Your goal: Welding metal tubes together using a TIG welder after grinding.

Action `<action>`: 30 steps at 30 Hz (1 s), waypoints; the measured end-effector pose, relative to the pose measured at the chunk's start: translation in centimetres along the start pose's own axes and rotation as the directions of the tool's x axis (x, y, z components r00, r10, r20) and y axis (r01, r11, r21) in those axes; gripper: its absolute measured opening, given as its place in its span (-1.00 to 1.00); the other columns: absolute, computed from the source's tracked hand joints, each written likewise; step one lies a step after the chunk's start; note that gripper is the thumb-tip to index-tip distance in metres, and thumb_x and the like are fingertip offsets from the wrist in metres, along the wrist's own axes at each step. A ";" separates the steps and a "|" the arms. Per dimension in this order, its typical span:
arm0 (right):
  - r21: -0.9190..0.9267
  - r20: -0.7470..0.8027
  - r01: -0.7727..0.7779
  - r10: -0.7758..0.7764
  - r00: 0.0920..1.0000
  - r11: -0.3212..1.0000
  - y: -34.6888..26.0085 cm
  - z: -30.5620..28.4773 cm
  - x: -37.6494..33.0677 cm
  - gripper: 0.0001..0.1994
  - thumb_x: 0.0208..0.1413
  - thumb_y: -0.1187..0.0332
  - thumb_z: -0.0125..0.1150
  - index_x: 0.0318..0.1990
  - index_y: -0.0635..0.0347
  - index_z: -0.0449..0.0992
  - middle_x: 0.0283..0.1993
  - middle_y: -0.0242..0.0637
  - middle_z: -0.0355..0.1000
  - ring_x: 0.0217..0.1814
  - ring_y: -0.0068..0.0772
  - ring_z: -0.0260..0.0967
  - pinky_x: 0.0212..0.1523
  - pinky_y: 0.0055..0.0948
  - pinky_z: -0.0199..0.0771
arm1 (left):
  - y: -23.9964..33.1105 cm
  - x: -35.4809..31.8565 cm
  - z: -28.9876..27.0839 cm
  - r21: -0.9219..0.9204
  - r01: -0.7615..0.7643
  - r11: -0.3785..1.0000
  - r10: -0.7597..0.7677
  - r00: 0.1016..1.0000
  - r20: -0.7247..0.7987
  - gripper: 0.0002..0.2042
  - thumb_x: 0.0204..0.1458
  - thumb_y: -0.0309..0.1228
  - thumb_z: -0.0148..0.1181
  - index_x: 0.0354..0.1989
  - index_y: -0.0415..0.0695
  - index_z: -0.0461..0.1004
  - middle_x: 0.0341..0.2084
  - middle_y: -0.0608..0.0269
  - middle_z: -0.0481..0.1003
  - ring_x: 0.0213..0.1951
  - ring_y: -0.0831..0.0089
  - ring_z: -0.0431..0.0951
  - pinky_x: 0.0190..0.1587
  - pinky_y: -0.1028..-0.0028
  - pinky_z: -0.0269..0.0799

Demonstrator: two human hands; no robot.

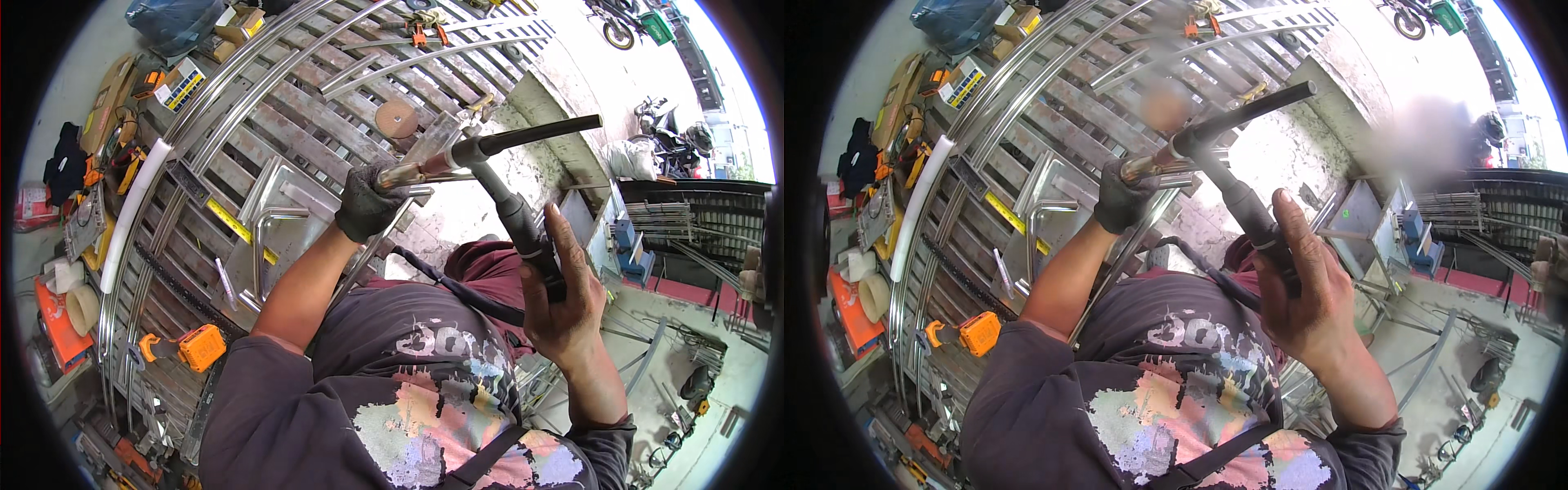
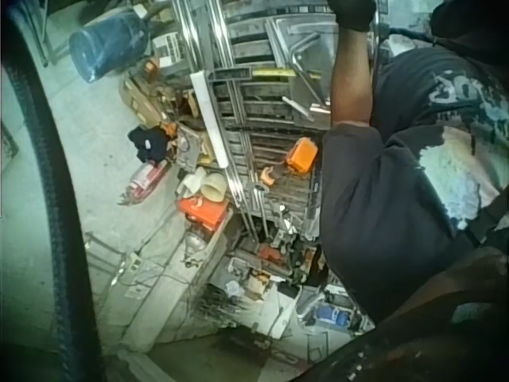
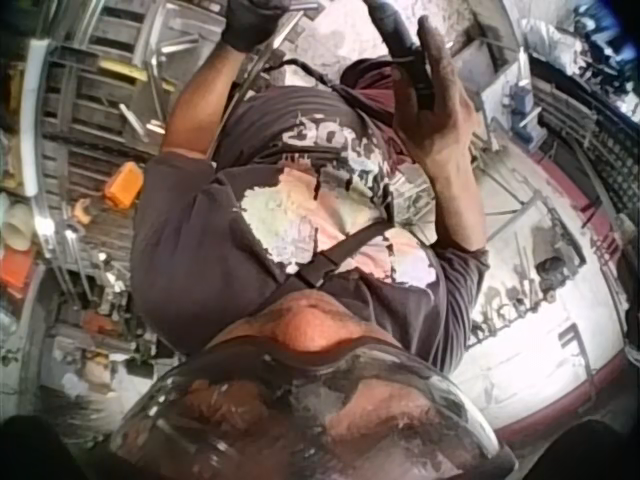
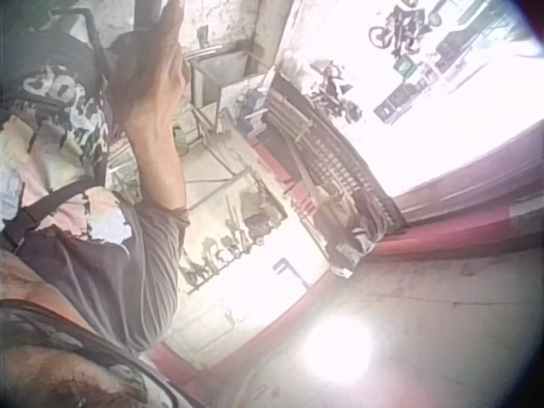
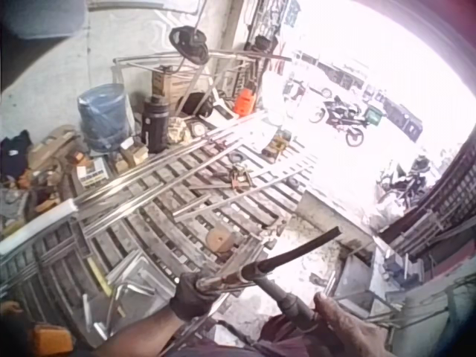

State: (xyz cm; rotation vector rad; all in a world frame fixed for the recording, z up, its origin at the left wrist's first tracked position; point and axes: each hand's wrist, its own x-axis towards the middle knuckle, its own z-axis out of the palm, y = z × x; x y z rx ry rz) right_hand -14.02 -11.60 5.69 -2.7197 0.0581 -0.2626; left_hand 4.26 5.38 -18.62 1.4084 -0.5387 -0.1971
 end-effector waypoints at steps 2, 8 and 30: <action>0.006 -0.003 0.000 0.000 1.000 1.000 0.0 0.0 0.0 -0.38 0.24 0.46 0.33 0.45 0.33 0.34 0.25 0.17 0.53 0.22 0.07 0.60 0.13 -0.23 0.60 | -0.1 0.0 0.0 0.033 -0.024 0.999 0.023 1.000 0.008 -0.91 0.09 -0.48 0.25 -0.41 -0.23 0.55 -0.56 0.33 0.51 -0.46 0.59 0.43 -0.36 0.43 0.41; 0.007 -0.025 0.036 -0.036 0.999 0.999 0.1 0.2 0.2 -0.36 0.20 0.52 0.34 0.45 0.33 0.33 0.22 0.14 0.54 0.13 0.06 0.62 0.08 -0.22 0.62 | 0.9 0.3 0.2 0.030 -0.032 0.999 0.032 0.999 -0.028 -0.89 0.10 -0.48 0.25 -0.45 -0.22 0.51 -0.60 0.31 0.47 -0.49 0.58 0.38 -0.39 0.41 0.38; -0.032 -0.058 0.101 -0.103 0.993 0.994 0.5 0.5 -0.3 -0.30 0.14 0.57 0.38 0.45 0.42 0.29 0.25 0.20 0.51 0.08 0.12 0.64 0.04 -0.21 0.64 | -1.4 0.1 -0.3 0.261 -0.275 0.925 0.272 0.961 0.048 -0.82 0.06 -0.41 0.35 -0.24 -0.25 0.59 -0.48 0.12 0.60 -0.40 0.23 0.62 -0.26 0.31 0.54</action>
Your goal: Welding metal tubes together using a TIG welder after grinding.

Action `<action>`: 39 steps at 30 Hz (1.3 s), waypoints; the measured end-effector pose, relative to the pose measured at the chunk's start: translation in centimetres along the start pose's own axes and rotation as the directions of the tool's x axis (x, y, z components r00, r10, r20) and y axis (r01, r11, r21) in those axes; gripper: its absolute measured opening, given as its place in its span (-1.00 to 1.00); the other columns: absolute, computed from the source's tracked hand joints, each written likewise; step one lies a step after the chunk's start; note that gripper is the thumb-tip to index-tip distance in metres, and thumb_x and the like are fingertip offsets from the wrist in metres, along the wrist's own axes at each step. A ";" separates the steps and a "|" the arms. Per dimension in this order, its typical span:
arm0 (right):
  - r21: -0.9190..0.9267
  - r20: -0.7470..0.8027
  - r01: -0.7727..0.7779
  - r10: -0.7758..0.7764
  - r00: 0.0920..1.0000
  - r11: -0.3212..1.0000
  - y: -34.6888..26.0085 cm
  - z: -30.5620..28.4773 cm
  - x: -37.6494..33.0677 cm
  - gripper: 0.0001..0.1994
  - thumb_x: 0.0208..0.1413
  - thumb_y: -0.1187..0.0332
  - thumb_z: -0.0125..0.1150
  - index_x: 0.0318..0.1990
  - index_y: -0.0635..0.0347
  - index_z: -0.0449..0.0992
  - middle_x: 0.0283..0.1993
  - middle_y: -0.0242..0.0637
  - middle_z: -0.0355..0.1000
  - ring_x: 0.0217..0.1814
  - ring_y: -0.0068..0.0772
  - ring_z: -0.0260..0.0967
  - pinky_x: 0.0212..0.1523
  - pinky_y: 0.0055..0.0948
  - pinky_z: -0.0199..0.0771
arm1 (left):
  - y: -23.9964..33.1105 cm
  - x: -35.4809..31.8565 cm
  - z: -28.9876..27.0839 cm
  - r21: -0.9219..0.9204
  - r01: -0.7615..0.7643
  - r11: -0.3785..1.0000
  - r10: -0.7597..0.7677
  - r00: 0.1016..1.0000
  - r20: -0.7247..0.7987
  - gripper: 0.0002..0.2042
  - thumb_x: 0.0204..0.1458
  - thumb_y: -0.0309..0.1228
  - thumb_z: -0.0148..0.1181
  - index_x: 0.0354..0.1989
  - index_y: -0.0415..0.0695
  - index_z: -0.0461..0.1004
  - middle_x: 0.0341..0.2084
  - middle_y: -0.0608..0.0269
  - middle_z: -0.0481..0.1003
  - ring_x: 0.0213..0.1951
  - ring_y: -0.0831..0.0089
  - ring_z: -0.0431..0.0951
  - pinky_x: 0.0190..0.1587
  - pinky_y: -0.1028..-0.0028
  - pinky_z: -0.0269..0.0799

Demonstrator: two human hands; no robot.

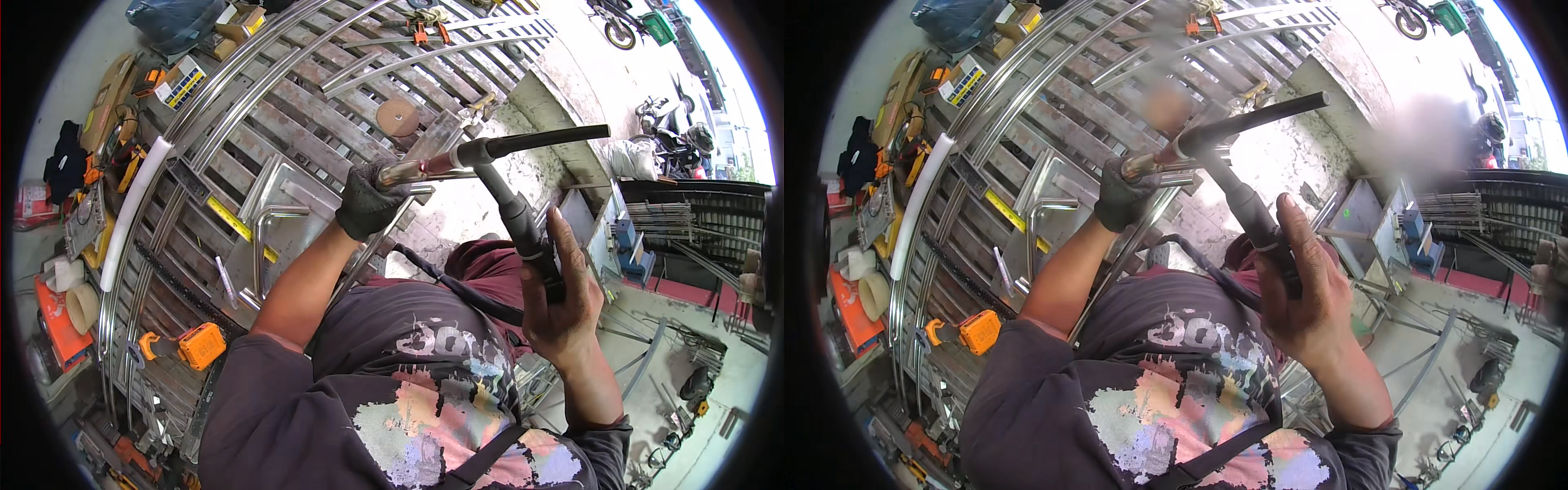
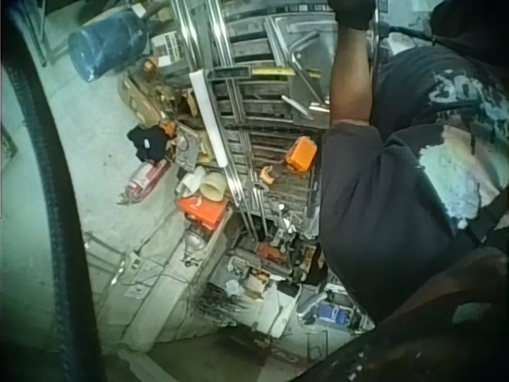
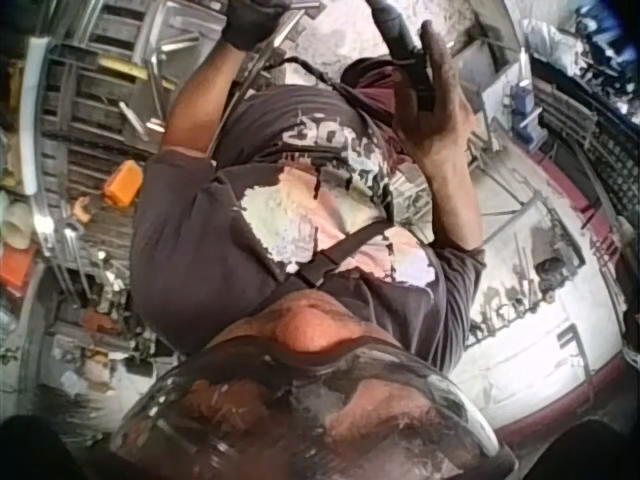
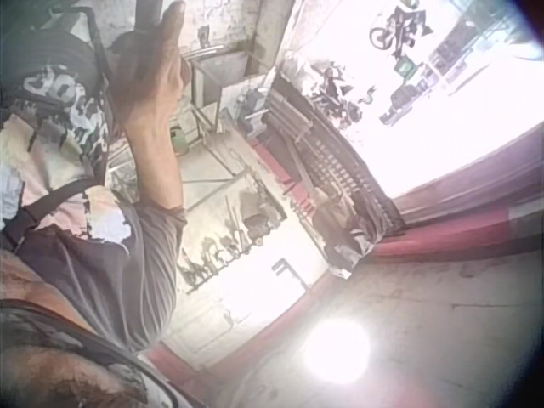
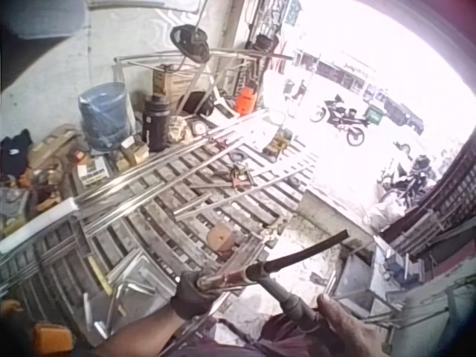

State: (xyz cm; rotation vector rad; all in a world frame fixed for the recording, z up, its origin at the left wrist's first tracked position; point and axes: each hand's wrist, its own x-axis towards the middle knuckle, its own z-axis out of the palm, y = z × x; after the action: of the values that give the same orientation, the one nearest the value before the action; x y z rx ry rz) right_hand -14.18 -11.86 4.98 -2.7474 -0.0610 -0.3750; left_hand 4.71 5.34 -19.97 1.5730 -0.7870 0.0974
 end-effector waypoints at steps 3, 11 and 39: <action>0.007 0.009 -0.005 0.005 1.000 1.000 0.1 0.0 -0.2 -0.31 0.14 0.57 0.37 0.45 0.42 0.29 0.27 0.21 0.50 0.08 0.13 0.63 0.04 -0.20 0.64 | 1.7 0.6 0.0 -0.145 0.118 0.982 -0.123 0.992 -0.029 -0.83 0.08 -0.40 0.34 -0.25 -0.25 0.59 -0.51 0.14 0.58 -0.44 0.30 0.60 -0.30 0.32 0.51; 0.002 0.020 -0.027 0.027 0.999 1.000 0.1 0.4 -0.3 -0.33 0.14 0.58 0.34 0.45 0.33 0.34 -0.14 -0.05 0.62 -0.18 -0.01 0.61 -0.11 -0.18 0.62 | 1.2 0.3 -0.2 -0.214 0.246 0.945 -0.249 0.968 0.014 -0.85 0.13 -0.38 0.34 -0.32 -0.24 0.62 -0.57 0.28 0.54 -0.47 0.45 0.52 -0.35 0.37 0.46; -0.005 0.025 -0.100 0.100 0.995 0.995 -0.7 0.7 -1.5 -0.41 0.23 0.52 0.32 0.42 0.40 0.36 0.24 0.16 0.54 0.12 0.02 0.66 0.06 -0.30 0.65 | -0.2 -0.4 0.0 -0.282 0.289 0.915 -0.277 0.957 0.085 -0.72 0.09 -0.49 0.46 -0.03 -0.28 0.64 -0.22 0.10 0.72 -0.21 0.43 0.71 -0.12 0.38 0.62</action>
State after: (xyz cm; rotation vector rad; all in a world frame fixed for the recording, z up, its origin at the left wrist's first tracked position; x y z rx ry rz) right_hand -15.46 -10.97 4.16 -2.7463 0.0709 -0.3138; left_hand 4.56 5.53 -20.36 1.3923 -0.5685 -0.2562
